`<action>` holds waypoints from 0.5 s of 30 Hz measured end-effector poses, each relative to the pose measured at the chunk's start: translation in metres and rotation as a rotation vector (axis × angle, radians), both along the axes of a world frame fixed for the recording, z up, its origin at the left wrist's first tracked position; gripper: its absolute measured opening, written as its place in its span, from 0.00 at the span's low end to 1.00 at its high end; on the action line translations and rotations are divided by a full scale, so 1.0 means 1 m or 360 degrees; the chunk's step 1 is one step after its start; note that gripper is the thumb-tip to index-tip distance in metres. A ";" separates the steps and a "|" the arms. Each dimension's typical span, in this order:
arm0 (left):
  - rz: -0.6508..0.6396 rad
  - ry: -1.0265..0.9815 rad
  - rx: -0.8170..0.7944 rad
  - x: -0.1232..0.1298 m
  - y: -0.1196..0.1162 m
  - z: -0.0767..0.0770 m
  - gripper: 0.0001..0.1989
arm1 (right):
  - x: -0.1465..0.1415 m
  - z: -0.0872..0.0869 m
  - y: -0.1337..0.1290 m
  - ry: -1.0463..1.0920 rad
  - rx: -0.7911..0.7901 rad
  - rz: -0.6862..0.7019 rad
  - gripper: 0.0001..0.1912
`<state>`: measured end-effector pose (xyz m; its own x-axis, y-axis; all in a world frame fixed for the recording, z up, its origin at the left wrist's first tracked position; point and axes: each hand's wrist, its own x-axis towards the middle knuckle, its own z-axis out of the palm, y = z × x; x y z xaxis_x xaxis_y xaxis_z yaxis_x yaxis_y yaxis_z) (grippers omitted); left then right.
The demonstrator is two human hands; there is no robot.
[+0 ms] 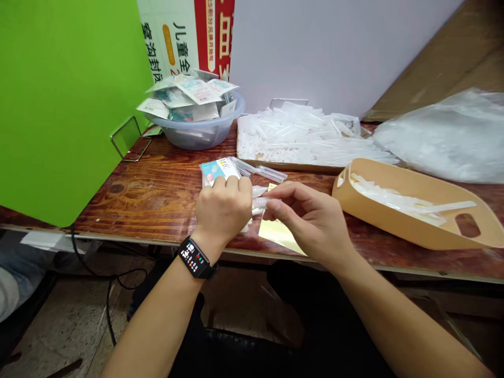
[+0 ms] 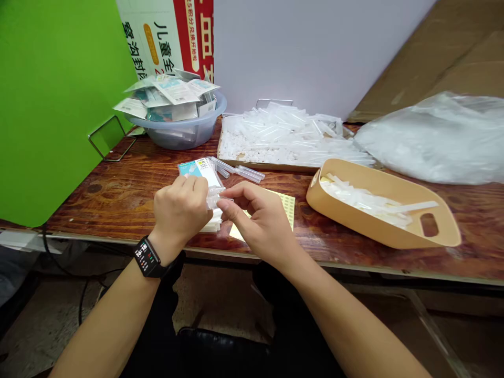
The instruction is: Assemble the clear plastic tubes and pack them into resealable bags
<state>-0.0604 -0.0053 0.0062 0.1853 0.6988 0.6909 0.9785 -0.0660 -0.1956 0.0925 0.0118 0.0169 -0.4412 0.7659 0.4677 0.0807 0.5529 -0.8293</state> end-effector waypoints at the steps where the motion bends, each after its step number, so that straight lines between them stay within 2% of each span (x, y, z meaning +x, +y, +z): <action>1: -0.0010 0.0014 0.0027 0.001 0.000 0.000 0.11 | 0.000 0.000 0.001 -0.0044 0.0044 -0.0031 0.06; 4: -0.0044 0.0052 0.0099 0.003 0.001 -0.002 0.11 | 0.001 0.002 0.004 -0.0187 0.0312 -0.0165 0.10; 7: -0.0057 0.0051 0.0053 0.007 0.001 -0.002 0.12 | 0.001 0.002 0.006 -0.0290 0.0601 -0.0277 0.19; 10: -0.0066 0.0034 -0.0042 0.008 0.000 -0.001 0.12 | 0.003 0.001 0.006 -0.0363 0.0723 -0.0303 0.23; 12: -0.0063 0.0037 -0.0012 0.008 0.001 -0.002 0.12 | 0.005 0.001 0.006 -0.0387 0.0743 -0.0314 0.21; 15: -0.0045 0.0053 0.0096 0.005 0.002 -0.003 0.12 | 0.008 0.002 0.005 -0.0395 0.0777 -0.0274 0.08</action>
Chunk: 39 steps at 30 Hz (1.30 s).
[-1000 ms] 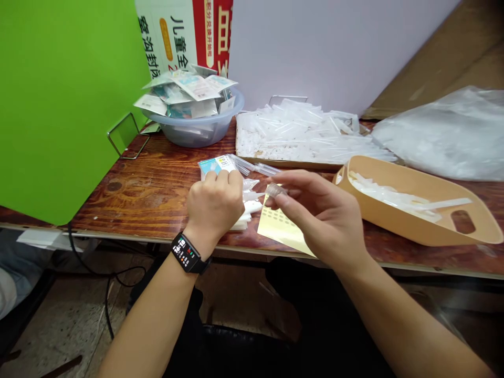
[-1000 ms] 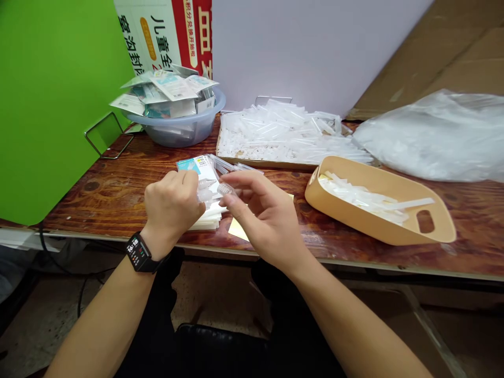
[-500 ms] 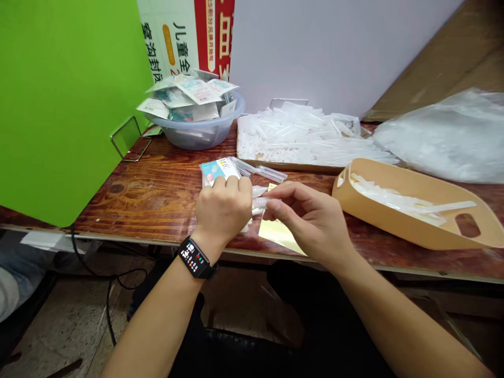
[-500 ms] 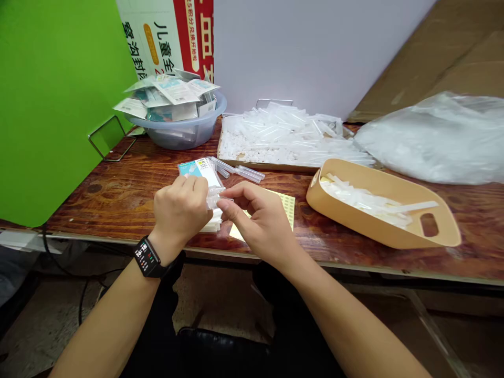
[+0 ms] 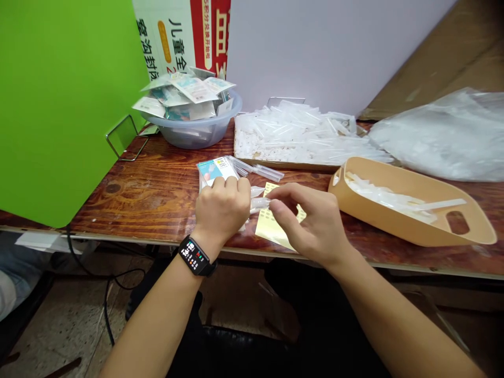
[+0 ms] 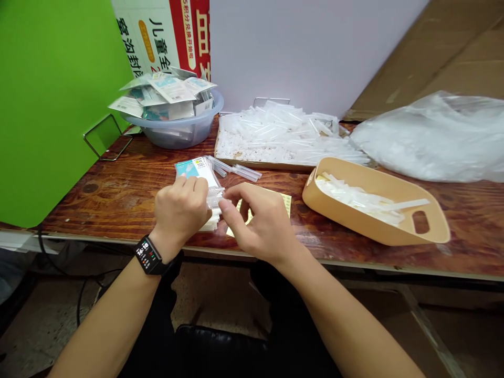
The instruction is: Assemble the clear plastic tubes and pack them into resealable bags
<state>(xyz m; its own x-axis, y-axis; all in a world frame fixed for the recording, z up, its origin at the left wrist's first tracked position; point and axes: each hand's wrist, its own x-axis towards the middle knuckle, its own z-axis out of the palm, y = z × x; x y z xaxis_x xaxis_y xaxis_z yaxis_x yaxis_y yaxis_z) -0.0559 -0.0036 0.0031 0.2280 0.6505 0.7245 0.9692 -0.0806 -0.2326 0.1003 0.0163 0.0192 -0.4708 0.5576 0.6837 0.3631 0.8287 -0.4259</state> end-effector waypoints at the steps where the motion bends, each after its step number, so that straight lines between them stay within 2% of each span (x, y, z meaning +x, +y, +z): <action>1: 0.0004 0.0006 0.0016 -0.001 0.000 -0.001 0.12 | 0.001 0.000 0.000 -0.0018 0.0014 0.0022 0.04; 4: 0.0003 0.0013 -0.0023 -0.001 0.000 -0.001 0.12 | 0.001 -0.001 0.001 -0.0103 0.0034 0.0050 0.03; 10: 0.0011 -0.0035 -0.0213 0.000 -0.002 0.001 0.14 | -0.002 -0.006 0.004 -0.0142 -0.0012 -0.0021 0.20; 12: 0.0031 -0.0049 -0.0234 -0.002 -0.001 0.001 0.13 | -0.002 -0.006 0.004 -0.0105 0.0019 -0.0043 0.19; 16: 0.0025 -0.0051 -0.0197 -0.003 0.000 -0.001 0.12 | 0.000 -0.006 0.004 -0.0137 0.0160 0.0028 0.03; 18: 0.0004 -0.0050 -0.0210 -0.002 -0.001 -0.002 0.13 | 0.000 -0.007 0.004 -0.0225 0.0203 0.0057 0.02; 20: -0.0018 -0.0058 -0.0259 0.000 -0.001 -0.002 0.13 | -0.002 -0.008 0.005 -0.0275 0.0191 0.0036 0.08; 24: -0.0043 -0.0057 -0.0291 0.002 -0.003 0.000 0.14 | -0.007 -0.008 0.003 -0.0193 -0.0072 0.0028 0.21; 26: -0.0048 -0.0039 -0.0242 0.001 -0.003 0.000 0.14 | -0.010 -0.008 0.000 -0.0082 -0.0304 0.0067 0.25; 28: -0.0041 -0.0035 -0.0180 0.000 -0.003 0.001 0.14 | -0.011 -0.007 -0.003 0.0008 -0.0421 0.0067 0.26; 30: -0.0027 -0.0053 -0.0142 -0.002 -0.003 0.002 0.13 | -0.010 -0.007 -0.006 0.0060 -0.0262 0.0012 0.21; 33: -0.0037 -0.0095 -0.0149 -0.003 -0.003 0.003 0.14 | -0.007 -0.008 -0.007 -0.0009 0.0195 0.0005 0.04; 35: -0.0069 -0.0124 -0.0181 -0.003 -0.003 0.004 0.15 | -0.004 -0.009 -0.004 -0.0126 0.0369 0.0046 0.06; 39: -0.0092 -0.0134 -0.0263 -0.002 -0.004 0.003 0.16 | -0.002 -0.013 0.001 -0.0296 0.0470 -0.0037 0.04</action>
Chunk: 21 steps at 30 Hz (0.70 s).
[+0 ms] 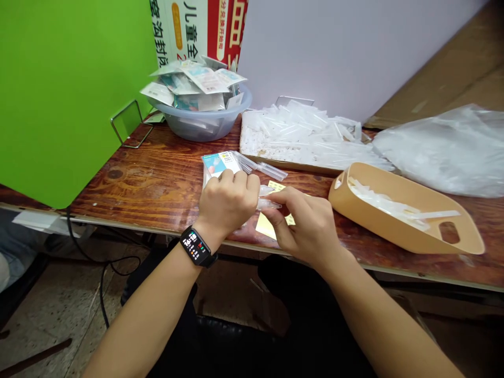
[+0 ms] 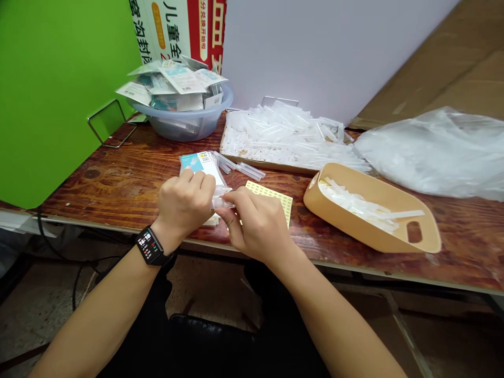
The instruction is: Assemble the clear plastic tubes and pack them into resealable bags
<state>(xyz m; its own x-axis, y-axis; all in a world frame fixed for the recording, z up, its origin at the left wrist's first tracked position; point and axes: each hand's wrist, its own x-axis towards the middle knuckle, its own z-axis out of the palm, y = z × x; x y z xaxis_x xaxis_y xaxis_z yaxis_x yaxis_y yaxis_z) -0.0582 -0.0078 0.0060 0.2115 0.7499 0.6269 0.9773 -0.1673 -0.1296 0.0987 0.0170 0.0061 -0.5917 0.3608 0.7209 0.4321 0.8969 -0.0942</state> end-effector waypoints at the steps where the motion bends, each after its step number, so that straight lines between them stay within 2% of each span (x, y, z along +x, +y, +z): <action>1: 0.0005 0.0009 -0.0010 0.000 0.000 -0.001 0.15 | -0.001 -0.001 0.000 -0.0027 0.0008 -0.0037 0.06; 3: 0.0013 0.0026 -0.0016 -0.001 0.000 -0.002 0.15 | -0.003 -0.002 -0.001 -0.0058 -0.0029 -0.0109 0.11; 6: 0.0023 0.0044 -0.0014 -0.003 0.000 -0.004 0.14 | -0.009 0.000 -0.005 -0.0027 -0.0213 -0.0163 0.16; 12: 0.0047 0.0127 0.0158 -0.005 -0.001 -0.006 0.12 | -0.015 0.004 -0.011 0.0153 -0.0587 -0.0052 0.19; 14: 0.0045 0.0068 0.0188 -0.005 -0.001 -0.006 0.10 | -0.015 0.004 -0.011 0.0224 -0.0687 0.0010 0.20; 17: 0.0110 -0.0306 0.0201 -0.008 0.000 -0.005 0.05 | -0.015 0.001 -0.012 0.0307 -0.0889 0.0101 0.22; 19: 0.0161 -0.0745 0.0209 -0.011 0.002 -0.004 0.04 | -0.015 -0.003 -0.013 0.0297 -0.0980 0.0122 0.24; 21: 0.0108 -0.1284 0.0166 -0.013 0.005 -0.001 0.07 | -0.016 -0.006 -0.012 0.0286 -0.1056 0.0119 0.23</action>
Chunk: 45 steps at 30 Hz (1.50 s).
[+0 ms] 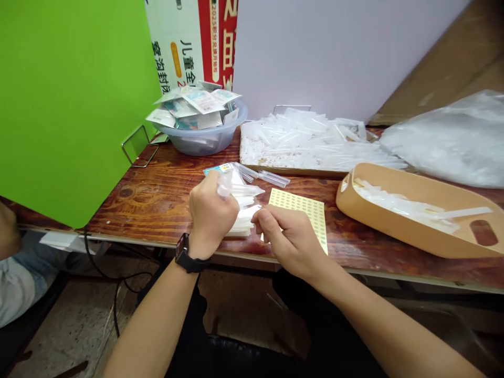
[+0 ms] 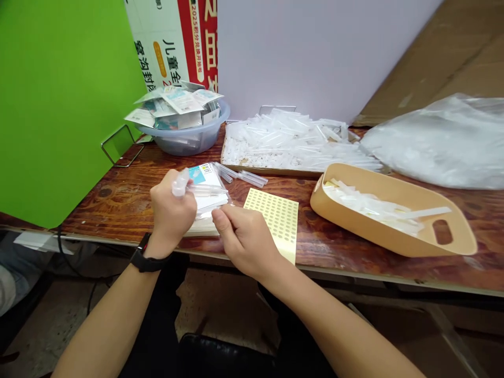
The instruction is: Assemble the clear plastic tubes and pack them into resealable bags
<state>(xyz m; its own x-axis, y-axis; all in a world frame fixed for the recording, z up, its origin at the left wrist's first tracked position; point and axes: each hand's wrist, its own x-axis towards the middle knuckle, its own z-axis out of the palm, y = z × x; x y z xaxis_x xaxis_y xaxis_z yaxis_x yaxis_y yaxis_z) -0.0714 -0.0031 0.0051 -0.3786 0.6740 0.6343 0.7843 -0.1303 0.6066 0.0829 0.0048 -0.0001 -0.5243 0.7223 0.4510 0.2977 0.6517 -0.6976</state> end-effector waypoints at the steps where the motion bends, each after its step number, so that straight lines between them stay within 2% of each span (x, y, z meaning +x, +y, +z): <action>1: -0.0085 -0.0280 -0.0019 -0.001 0.001 0.001 0.08 | -0.001 -0.001 0.001 0.0021 -0.0058 -0.0009 0.22; 4: -0.0339 -0.1013 -0.0197 0.000 0.005 0.004 0.08 | -0.004 -0.002 0.005 0.0239 -0.0330 -0.0069 0.18; 8: -0.0585 -0.1508 -0.0408 0.005 0.005 0.005 0.10 | -0.007 0.002 0.010 0.0540 -0.0644 -0.0105 0.18; 10: -0.0685 -0.1657 -0.0463 0.007 0.003 0.006 0.11 | -0.008 0.002 0.013 0.0568 -0.0676 -0.0119 0.17; 14: -0.0903 -0.1876 -0.0555 0.010 -0.002 0.010 0.11 | -0.010 -0.003 0.021 0.0558 -0.0475 -0.0237 0.14; 16: -0.1021 -0.1941 -0.0609 0.011 -0.004 0.013 0.12 | -0.011 -0.007 0.026 0.0640 -0.0448 -0.0266 0.13; 20: -0.1211 -0.2017 -0.0698 0.015 -0.006 0.015 0.10 | -0.015 -0.007 0.030 0.0902 -0.0655 -0.0158 0.14; 24: -0.1227 -0.2024 -0.0766 0.020 -0.006 0.009 0.09 | -0.017 0.000 0.026 0.0843 -0.0818 0.0015 0.11; 28: -0.1271 -0.1950 -0.0804 0.027 -0.007 0.002 0.10 | -0.015 0.004 0.022 0.0845 -0.1114 0.0114 0.14; 31: -0.1304 -0.2015 -0.0777 0.031 -0.007 0.000 0.15 | -0.008 0.005 0.027 0.0971 -0.1237 0.0078 0.17; 33: -0.1302 -0.2088 -0.0757 0.033 -0.006 0.001 0.15 | -0.001 0.007 0.035 0.1154 -0.1209 0.0016 0.17; 37: -0.1159 -0.2259 -0.0507 0.033 -0.004 0.004 0.12 | 0.012 0.008 0.053 0.1479 -0.1160 -0.0236 0.13; 40: -0.1031 -0.2265 -0.0296 0.031 0.000 0.004 0.16 | 0.014 0.004 0.058 0.1369 -0.1237 -0.0303 0.11; 42: -0.0993 -0.2153 -0.0243 0.030 0.002 0.001 0.20 | 0.013 0.002 0.055 0.1179 -0.1229 -0.0218 0.09; 45: -0.1107 -0.1978 -0.0301 0.031 0.005 -0.004 0.26 | 0.010 0.003 0.046 0.0915 -0.1134 -0.0004 0.09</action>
<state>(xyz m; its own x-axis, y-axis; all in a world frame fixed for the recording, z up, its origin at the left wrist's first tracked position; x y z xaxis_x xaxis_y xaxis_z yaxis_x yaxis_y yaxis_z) -0.0407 0.0018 0.0013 -0.1749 0.9843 0.0247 -0.4452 -0.1014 0.8897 0.0933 0.0506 0.0032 -0.3549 0.9306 0.0892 -0.2191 0.0100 -0.9757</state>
